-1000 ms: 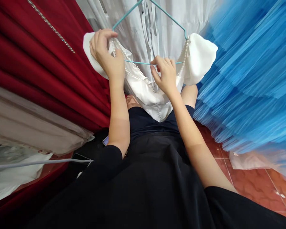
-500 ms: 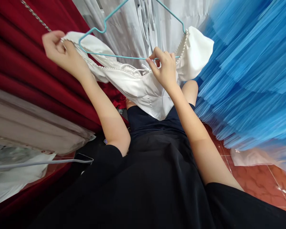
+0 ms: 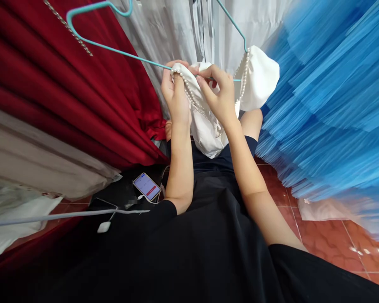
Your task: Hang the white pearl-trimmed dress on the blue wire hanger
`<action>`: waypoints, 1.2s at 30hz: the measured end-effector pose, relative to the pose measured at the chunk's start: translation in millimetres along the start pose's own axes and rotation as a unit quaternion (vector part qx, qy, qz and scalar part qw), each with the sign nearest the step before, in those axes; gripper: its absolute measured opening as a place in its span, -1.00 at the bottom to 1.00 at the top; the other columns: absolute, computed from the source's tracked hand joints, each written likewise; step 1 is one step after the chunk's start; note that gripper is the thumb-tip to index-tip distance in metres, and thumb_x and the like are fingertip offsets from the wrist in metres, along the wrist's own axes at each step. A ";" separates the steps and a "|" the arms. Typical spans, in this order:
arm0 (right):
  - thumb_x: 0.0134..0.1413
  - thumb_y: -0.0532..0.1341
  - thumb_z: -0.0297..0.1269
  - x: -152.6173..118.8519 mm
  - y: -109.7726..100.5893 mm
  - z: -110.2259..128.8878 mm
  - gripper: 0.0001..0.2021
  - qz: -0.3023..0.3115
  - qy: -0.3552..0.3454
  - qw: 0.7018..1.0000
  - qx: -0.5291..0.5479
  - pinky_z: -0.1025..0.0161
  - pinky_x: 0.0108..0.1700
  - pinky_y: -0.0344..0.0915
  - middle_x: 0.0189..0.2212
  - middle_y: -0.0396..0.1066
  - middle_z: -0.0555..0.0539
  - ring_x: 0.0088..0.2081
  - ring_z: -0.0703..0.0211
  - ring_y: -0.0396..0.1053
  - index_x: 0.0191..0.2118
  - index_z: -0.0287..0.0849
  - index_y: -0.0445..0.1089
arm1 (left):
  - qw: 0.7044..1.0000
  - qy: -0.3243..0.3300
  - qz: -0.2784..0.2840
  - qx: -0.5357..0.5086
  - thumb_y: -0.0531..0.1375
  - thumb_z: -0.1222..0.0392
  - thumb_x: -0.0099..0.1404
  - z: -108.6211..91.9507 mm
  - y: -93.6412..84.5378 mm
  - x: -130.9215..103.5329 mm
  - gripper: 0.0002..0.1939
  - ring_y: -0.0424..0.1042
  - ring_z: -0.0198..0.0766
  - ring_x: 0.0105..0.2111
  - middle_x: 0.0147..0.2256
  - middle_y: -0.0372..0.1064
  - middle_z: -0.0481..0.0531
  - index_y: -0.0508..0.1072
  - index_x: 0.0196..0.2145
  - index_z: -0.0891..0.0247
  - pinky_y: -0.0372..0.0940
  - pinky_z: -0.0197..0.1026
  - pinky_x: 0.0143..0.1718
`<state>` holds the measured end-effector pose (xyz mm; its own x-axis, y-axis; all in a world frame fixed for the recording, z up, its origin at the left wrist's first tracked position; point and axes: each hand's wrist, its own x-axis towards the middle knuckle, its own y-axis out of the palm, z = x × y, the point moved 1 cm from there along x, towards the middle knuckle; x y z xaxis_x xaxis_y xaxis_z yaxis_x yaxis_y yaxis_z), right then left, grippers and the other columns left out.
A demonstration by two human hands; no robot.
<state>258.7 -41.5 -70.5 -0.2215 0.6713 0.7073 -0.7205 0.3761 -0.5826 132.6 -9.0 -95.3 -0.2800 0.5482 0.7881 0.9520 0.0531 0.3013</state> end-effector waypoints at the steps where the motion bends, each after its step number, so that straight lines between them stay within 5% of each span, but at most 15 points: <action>1: 0.28 -0.07 0.07 -3.6 -3.0 2.1 -0.71 -0.007 -0.008 1.000 0.028 0.05 0.20 0.27 -0.05 0.44 0.19 0.00 0.16 0.34 -0.03 0.28 0.30 | 1.000 0.009 -0.016 -0.009 -0.03 -0.44 0.38 -3.1 3.0 -0.1 -0.46 0.45 -0.23 -0.16 -0.24 0.42 -0.05 0.29 -0.13 0.09 0.32 -0.11 -0.01; 4: 0.25 -0.01 0.07 -16.1 -12.7 3.8 -0.72 -0.047 -0.013 0.997 0.057 0.08 0.29 0.19 0.06 0.36 0.22 0.17 0.17 0.25 0.00 0.30 0.32 | 1.000 -0.013 -0.023 -0.010 -0.11 -0.40 0.43 -10.7 4.5 0.2 -0.47 0.43 -0.27 -0.22 -0.31 0.40 -0.06 0.25 -0.16 0.11 0.32 -0.13 -0.01; 8: 0.32 -0.05 -0.05 -28.0 -28.9 -15.6 -0.66 -0.248 0.042 0.968 0.009 0.04 0.36 0.06 0.14 0.26 -0.08 0.26 0.16 0.12 0.09 0.04 0.27 | 0.997 -0.056 -0.045 -0.017 -0.11 -0.39 0.44 -15.4 1.7 4.1 -0.49 0.40 -0.27 -0.22 -0.31 0.40 -0.05 0.23 -0.18 0.12 0.33 -0.14 -0.04; 10: 0.28 0.05 -0.06 -26.3 -34.3 -33.3 -0.59 -0.297 0.049 0.953 -0.015 0.00 0.40 -0.03 0.21 0.17 -0.15 0.32 0.14 0.01 0.18 -0.05 0.19 | 0.996 -0.062 -0.053 -0.021 -0.08 -0.37 0.44 -16.4 1.8 5.2 -0.52 0.41 -0.26 -0.24 -0.34 0.40 -0.04 0.23 -0.19 0.11 0.36 -0.13 -0.08; 13: 0.22 0.12 -0.21 -12.3 -34.5 -60.0 -0.53 -0.286 0.017 0.958 -0.016 -0.03 0.42 -0.11 0.24 0.14 -0.13 0.33 0.12 0.01 0.22 -0.10 0.13 | 0.997 -0.058 -0.052 -0.026 -0.05 -0.31 0.47 -17.6 2.2 4.6 -0.58 0.42 -0.22 -0.24 -0.36 0.40 -0.04 0.24 -0.20 0.09 0.36 -0.11 -0.11; 16: 0.22 0.03 -0.34 6.2 -30.0 -78.0 -0.64 -0.267 0.002 0.964 0.016 0.05 0.32 0.09 0.10 0.30 -0.11 0.18 0.17 0.21 0.12 -0.08 0.22 | 0.997 -0.061 -0.042 -0.021 -0.11 -0.27 0.50 -14.0 -1.3 4.6 -0.59 0.43 -0.21 -0.16 -0.30 0.40 -0.03 0.25 -0.17 0.10 0.32 -0.10 -0.05; 19: 0.32 -0.03 -0.24 20.1 -29.2 -88.0 -0.80 -0.253 0.066 0.965 0.033 0.14 0.08 0.27 -0.07 0.39 -0.06 -0.05 0.18 0.28 -0.05 0.02 0.28 | 0.997 -0.077 -0.027 0.000 -0.15 -0.27 0.52 -5.0 -9.9 7.2 -0.56 0.38 -0.21 -0.02 -0.18 0.39 -0.02 0.25 -0.10 0.12 0.24 -0.12 0.04; 22: 0.32 0.01 -0.20 30.7 -34.2 -97.9 -0.88 -0.236 0.112 0.965 0.031 0.16 -0.10 0.24 -0.25 0.38 -0.06 -0.24 0.16 0.22 -0.22 0.02 0.27 | 0.996 -0.080 -0.019 0.018 -0.13 -0.38 0.45 0.9 -17.4 9.4 -0.46 0.35 -0.19 0.02 -0.15 0.38 -0.03 0.27 -0.06 0.12 0.25 -0.12 0.04; 26: 0.25 -0.03 -0.37 38.5 -50.0 -123.3 -0.86 -0.308 0.138 0.941 0.019 0.16 -0.11 0.22 -0.30 0.33 -0.12 -0.28 0.15 0.22 -0.30 -0.06 0.22 | 0.995 -0.093 -0.019 0.035 -0.08 -0.52 0.33 0.9 -17.8 9.0 -0.40 0.32 -0.16 0.06 -0.07 0.39 -0.06 0.28 -0.05 0.01 0.30 -0.10 -0.02; 31: 0.26 -0.06 -0.30 2.0 -70.2 -147.4 -0.91 -0.397 0.174 0.901 0.026 0.07 -0.01 0.23 -0.26 0.25 -0.15 -0.19 0.09 0.25 -0.29 -0.04 0.13 | 0.998 -0.066 -0.002 0.003 -0.03 -0.51 0.32 5.7 -15.7 11.3 -0.39 0.35 -0.15 0.02 -0.18 0.44 -0.07 0.25 -0.06 0.06 0.26 -0.07 0.01; 36: 0.22 0.05 -0.04 -48.4 -57.3 -113.5 -0.77 -0.347 0.137 0.925 0.068 -0.02 -0.13 0.30 -0.35 0.20 -0.10 -0.27 0.05 0.29 -0.34 -0.06 0.09 | 0.998 -0.047 -0.010 -0.027 0.01 -0.42 0.38 -0.6 -6.7 7.4 -0.50 0.38 -0.19 -0.12 -0.26 0.41 -0.08 0.28 -0.14 0.07 0.23 -0.07 0.03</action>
<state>385.3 -23.0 -116.9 0.4873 0.4408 0.7538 -0.7063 0.7066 0.0433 124.1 -5.8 -91.3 -0.2830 0.6238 0.7286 0.9380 0.0213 0.3461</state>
